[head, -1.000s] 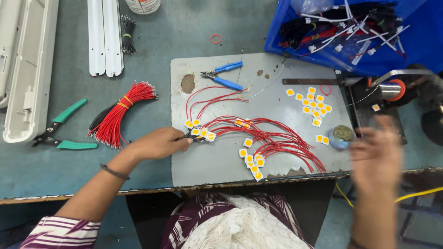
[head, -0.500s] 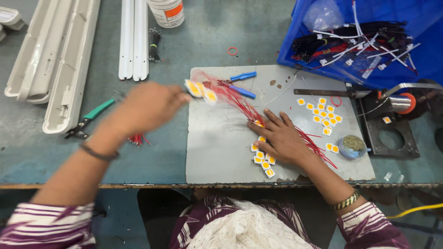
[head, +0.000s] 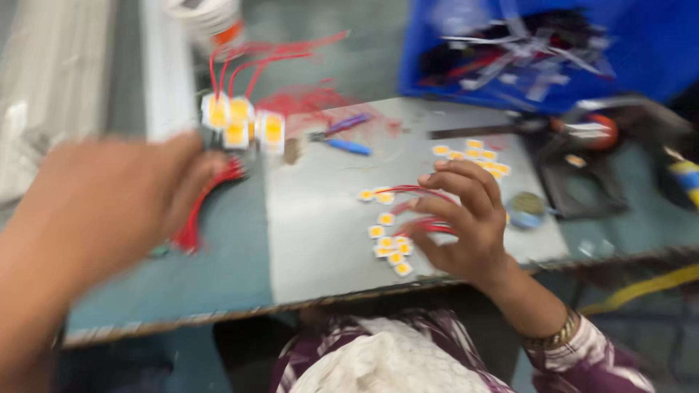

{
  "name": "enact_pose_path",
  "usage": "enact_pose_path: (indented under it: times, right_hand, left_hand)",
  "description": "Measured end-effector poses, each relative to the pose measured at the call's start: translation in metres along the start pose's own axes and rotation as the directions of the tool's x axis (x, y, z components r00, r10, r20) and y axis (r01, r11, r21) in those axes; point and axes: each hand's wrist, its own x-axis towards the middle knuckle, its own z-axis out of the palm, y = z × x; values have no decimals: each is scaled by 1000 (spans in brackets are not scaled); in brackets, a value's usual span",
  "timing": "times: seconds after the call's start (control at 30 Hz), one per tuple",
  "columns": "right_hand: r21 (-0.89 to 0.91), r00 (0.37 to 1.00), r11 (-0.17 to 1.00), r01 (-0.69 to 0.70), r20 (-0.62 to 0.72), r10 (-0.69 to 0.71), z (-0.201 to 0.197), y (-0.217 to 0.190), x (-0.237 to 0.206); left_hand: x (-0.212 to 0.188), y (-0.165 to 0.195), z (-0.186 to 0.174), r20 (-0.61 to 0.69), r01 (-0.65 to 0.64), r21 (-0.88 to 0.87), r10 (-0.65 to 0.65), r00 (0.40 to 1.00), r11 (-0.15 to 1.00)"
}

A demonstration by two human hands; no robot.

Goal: The person strips insulation from black wires using pliers, then uses a soldering iron to attach the wires to small square LED modules on a workbench. The person handles bundles of red and black wires and multiple LED modules during the process.

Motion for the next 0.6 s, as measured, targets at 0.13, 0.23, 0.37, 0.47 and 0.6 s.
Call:
enact_pose_path:
  times: [0.13,0.23,0.37,0.47,0.6]
  right_hand:
    - [-269,1000,963,17,7,-16,-46,-48,21]
    - [-69,963,992,-110,239,123,-53,-50,23]
    - [361,656,568,-739,578,486,-60,-38,-15]
    - [423,466,201,-884,751,468,-68,-26,-53]
    - [448,431,102,-888,737,521,-92,-18,-93]
  left_hand:
    - [-18,69,11,-189,-368,304,434,881,879]
    - [-11,103,32,-323,-633,300,700,637,714]
    - [28,110,52,-344,-763,429,869,357,483]
    - [53,111,50,-278,-810,411,903,326,419]
    - [77,128,40,-171,-869,342,933,317,358]
